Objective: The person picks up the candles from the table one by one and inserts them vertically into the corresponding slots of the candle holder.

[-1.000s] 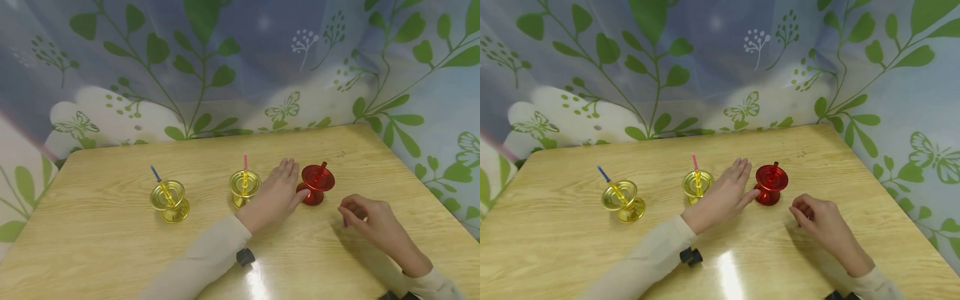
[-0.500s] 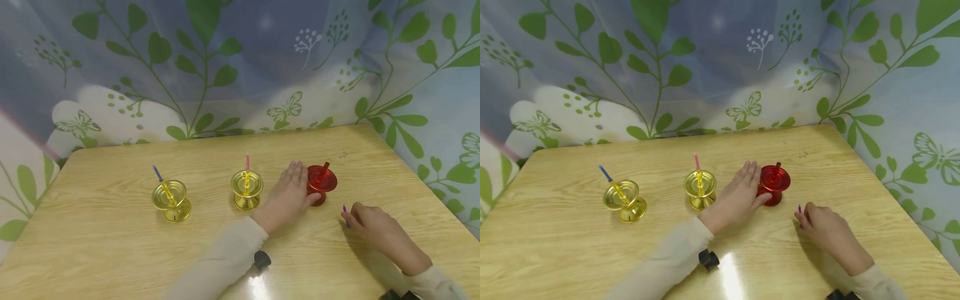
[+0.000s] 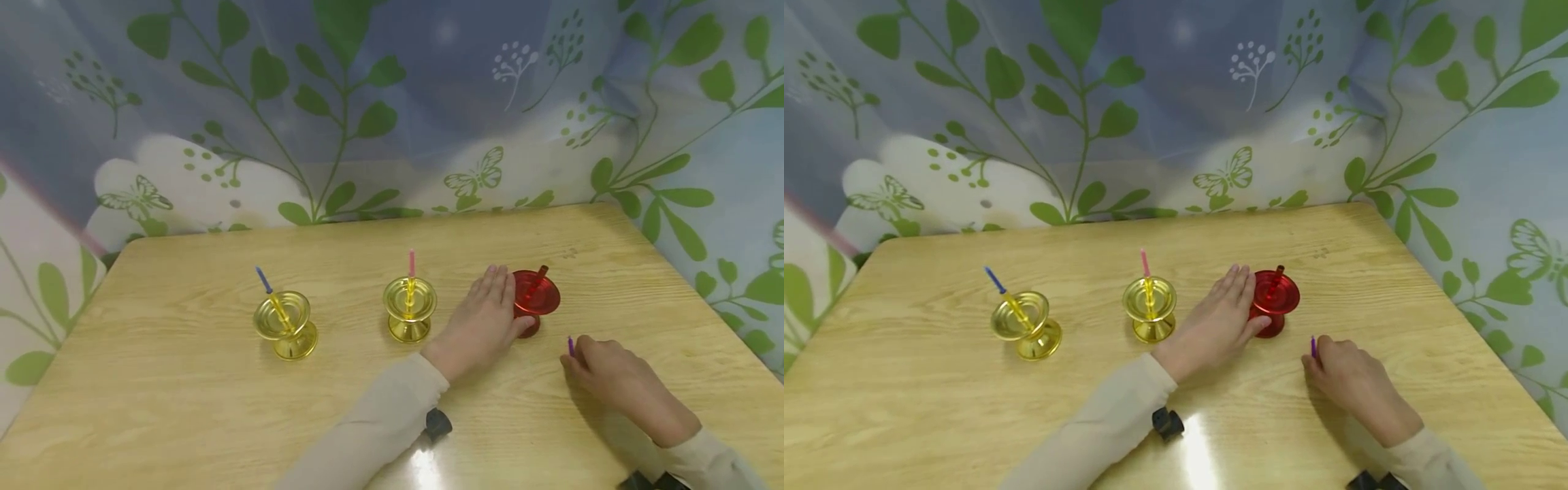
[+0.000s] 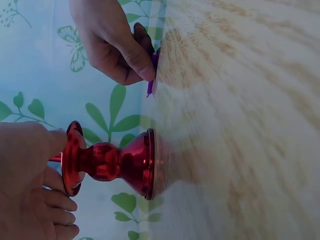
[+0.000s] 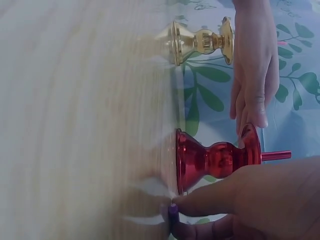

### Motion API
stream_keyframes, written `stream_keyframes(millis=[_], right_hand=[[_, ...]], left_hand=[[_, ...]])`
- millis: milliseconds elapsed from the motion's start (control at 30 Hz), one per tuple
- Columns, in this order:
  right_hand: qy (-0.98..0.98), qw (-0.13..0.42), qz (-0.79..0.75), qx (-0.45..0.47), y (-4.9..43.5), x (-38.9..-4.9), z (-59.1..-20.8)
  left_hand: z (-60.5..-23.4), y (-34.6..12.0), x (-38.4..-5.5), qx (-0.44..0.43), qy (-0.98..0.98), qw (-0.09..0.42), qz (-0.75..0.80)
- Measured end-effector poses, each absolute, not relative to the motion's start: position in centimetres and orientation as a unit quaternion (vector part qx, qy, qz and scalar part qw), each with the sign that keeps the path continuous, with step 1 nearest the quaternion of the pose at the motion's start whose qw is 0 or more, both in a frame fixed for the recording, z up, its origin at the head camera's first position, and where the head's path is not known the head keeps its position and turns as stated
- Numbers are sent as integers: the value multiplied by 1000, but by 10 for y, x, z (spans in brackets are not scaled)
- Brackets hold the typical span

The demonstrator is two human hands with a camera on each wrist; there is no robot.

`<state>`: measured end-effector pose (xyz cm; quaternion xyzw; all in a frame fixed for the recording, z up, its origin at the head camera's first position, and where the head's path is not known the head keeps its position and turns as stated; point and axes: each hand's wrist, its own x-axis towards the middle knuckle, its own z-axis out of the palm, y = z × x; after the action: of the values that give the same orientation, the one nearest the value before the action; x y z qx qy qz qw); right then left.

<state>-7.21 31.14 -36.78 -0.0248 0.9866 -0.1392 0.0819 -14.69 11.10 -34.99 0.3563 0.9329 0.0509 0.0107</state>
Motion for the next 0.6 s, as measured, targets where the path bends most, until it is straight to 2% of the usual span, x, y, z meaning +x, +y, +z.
stream_keyframes(millis=[433, 600], right_hand=[[989, 56, -136, -24, 312, -72, -372], [990, 63, -127, -18, 313, -72, -371]], left_hand=[[-351, 115, -149, 352, 935, -42, 18], [-352, 116, -149, 351, 935, -48, 19]])
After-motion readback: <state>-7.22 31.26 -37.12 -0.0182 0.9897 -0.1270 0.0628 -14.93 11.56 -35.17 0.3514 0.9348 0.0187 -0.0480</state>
